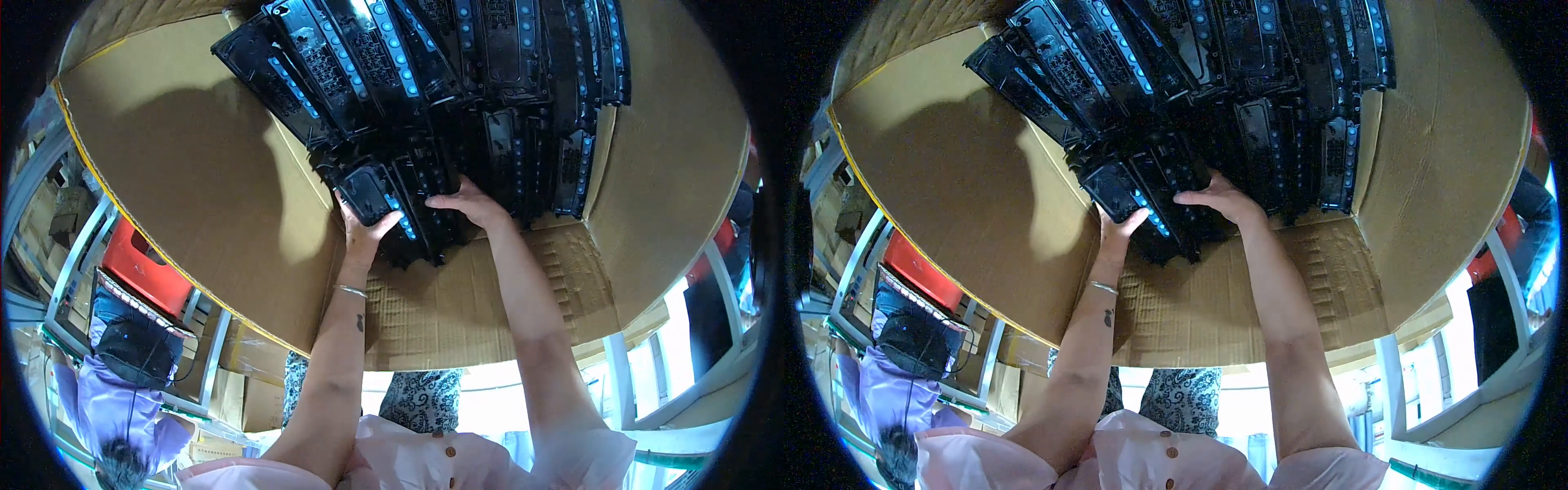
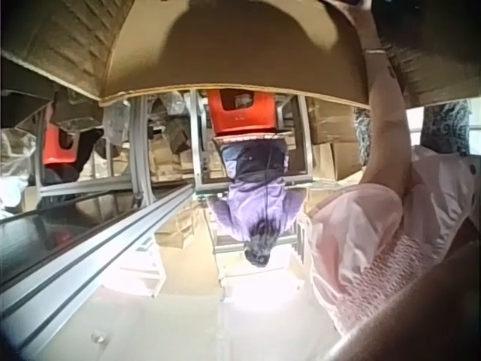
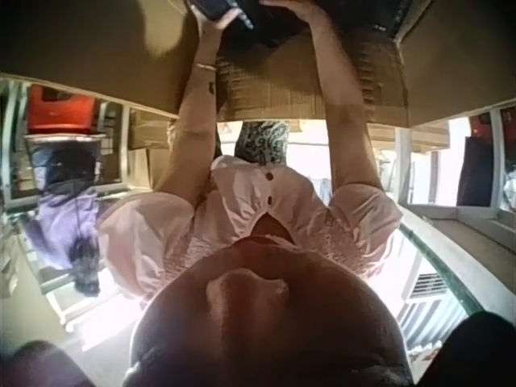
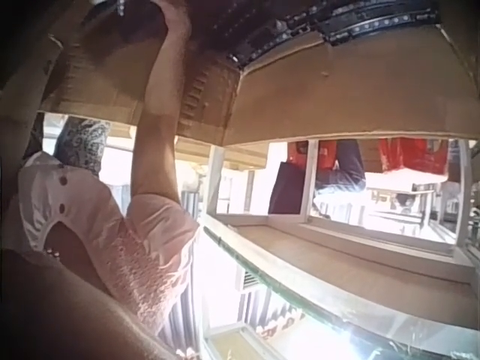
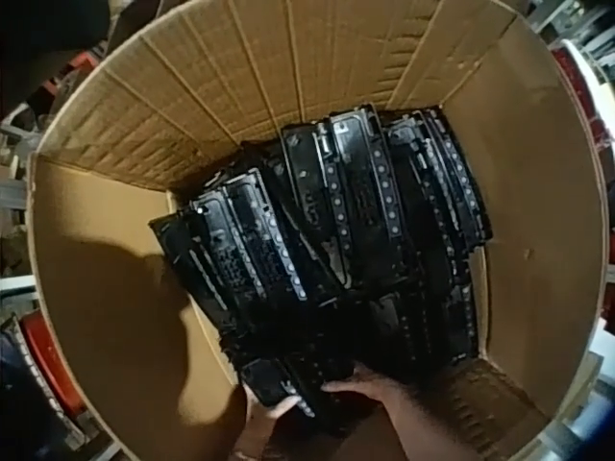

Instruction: Organizing and stacking black plastic components from a cardboard box onto a workbench in a factory.

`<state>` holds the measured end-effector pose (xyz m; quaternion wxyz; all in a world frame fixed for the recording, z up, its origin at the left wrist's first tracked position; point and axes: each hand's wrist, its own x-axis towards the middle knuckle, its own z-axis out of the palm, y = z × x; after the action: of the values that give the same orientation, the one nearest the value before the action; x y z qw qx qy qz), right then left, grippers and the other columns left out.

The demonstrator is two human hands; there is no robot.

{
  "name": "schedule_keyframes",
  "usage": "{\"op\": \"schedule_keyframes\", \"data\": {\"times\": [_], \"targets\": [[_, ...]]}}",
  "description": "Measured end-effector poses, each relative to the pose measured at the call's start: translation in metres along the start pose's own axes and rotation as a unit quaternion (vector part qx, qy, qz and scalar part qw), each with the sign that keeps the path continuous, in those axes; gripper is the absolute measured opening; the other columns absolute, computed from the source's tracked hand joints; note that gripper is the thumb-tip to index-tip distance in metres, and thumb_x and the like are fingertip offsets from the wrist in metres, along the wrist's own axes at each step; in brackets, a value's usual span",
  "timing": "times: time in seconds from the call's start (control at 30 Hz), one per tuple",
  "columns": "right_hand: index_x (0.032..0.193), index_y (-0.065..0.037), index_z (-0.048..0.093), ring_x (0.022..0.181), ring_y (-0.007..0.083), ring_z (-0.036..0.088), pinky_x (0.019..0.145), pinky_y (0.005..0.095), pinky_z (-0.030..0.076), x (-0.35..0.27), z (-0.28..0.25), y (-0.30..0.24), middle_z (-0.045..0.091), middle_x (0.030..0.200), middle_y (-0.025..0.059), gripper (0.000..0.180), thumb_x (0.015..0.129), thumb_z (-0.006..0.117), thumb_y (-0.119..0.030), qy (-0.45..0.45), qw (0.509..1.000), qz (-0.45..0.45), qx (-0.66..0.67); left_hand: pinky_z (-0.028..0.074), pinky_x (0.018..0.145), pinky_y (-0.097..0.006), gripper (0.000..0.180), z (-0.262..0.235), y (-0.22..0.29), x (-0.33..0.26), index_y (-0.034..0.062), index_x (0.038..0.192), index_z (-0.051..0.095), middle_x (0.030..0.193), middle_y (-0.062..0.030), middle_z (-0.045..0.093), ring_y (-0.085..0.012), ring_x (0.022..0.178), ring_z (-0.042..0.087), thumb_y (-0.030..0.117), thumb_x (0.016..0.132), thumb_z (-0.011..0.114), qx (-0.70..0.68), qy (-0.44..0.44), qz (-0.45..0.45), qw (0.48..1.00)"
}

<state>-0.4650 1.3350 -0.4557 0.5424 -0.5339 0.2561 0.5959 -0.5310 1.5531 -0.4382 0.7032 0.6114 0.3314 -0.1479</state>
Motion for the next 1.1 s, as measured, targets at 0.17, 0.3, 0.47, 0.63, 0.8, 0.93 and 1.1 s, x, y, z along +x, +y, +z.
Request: {"op": "schedule_keyframes", "data": {"times": [0.17,0.3,0.47,0.63,0.8,0.93,1.1], "targets": [[0.133,0.002,0.035,0.121,0.0273,0.043,0.104,0.0337,0.029,-0.002,-0.006,-0.012,0.048,0.129,0.0163,0.105,0.052,0.082,-0.048,-0.035,0.999,0.002,-0.003,0.038,0.097,-0.037,0.073,-0.010,0.001,0.005,0.0040,0.125,0.044,0.121,-0.0080,0.051,-0.0215,0.111,0.048,0.013,0.062,0.079,0.108,-0.072,0.016,0.991],[0.133,0.002,0.034,0.123,0.0276,0.040,0.104,0.0341,0.028,0.001,-0.009,-0.031,0.045,0.131,0.0173,0.108,0.051,0.081,-0.049,-0.055,0.995,0.032,-0.081,0.042,0.091,-0.038,0.064,-0.019,-0.016,0.009,0.0051,0.116,0.052,0.113,-0.0087,0.056,-0.0241,0.103,0.054,0.021,0.060,0.080,0.221,-0.084,0.133,0.963],[0.134,0.003,0.033,0.124,0.0285,0.039,0.105,0.0347,0.028,-0.003,-0.003,-0.038,0.045,0.131,0.0183,0.112,0.048,0.081,-0.051,-0.082,0.995,0.009,-0.050,0.045,0.086,-0.039,0.058,-0.031,-0.017,0.003,0.0056,0.108,0.057,0.106,-0.0103,0.060,-0.0276,0.097,0.057,0.027,0.059,0.080,0.216,-0.088,0.087,0.968],[0.134,0.004,0.033,0.124,0.0288,0.039,0.105,0.0357,0.026,0.014,-0.004,-0.006,0.045,0.131,0.0187,0.113,0.048,0.081,-0.051,-0.096,0.995,-0.011,-0.024,0.038,0.095,-0.035,0.065,-0.008,0.008,-0.012,0.0080,0.125,0.047,0.119,-0.0019,0.052,-0.0187,0.108,0.049,0.012,0.066,0.075,-0.001,-0.054,-0.111,0.992],[0.136,0.000,0.032,0.124,0.0281,0.039,0.106,0.0362,0.025,0.013,0.004,-0.022,0.046,0.131,0.0169,0.111,0.049,0.082,-0.048,-0.119,0.993,-0.002,-0.013,0.038,0.097,-0.035,0.082,-0.019,0.018,-0.009,0.0065,0.132,0.033,0.124,-0.0041,0.047,-0.0186,0.112,0.045,0.007,0.063,0.078,0.010,-0.074,-0.188,0.979],[0.136,-0.001,0.032,0.124,0.0274,0.040,0.106,0.0360,0.026,0.004,0.003,-0.026,0.047,0.131,0.0156,0.107,0.052,0.081,-0.045,-0.107,0.994,-0.010,-0.006,0.036,0.098,-0.035,0.074,-0.005,0.038,-0.017,0.0065,0.129,0.040,0.120,-0.0041,0.052,-0.0190,0.112,0.047,0.009,0.064,0.077,-0.040,-0.074,-0.216,0.973],[0.135,-0.001,0.033,0.123,0.0257,0.040,0.105,0.0357,0.025,0.002,0.008,-0.040,0.047,0.131,0.0157,0.101,0.055,0.080,-0.040,-0.142,0.990,0.001,0.023,0.032,0.102,-0.037,0.077,-0.015,0.035,-0.010,0.0062,0.133,0.037,0.125,-0.0059,0.050,-0.0218,0.117,0.045,0.007,0.066,0.075,-0.105,-0.066,-0.254,0.959]]}}
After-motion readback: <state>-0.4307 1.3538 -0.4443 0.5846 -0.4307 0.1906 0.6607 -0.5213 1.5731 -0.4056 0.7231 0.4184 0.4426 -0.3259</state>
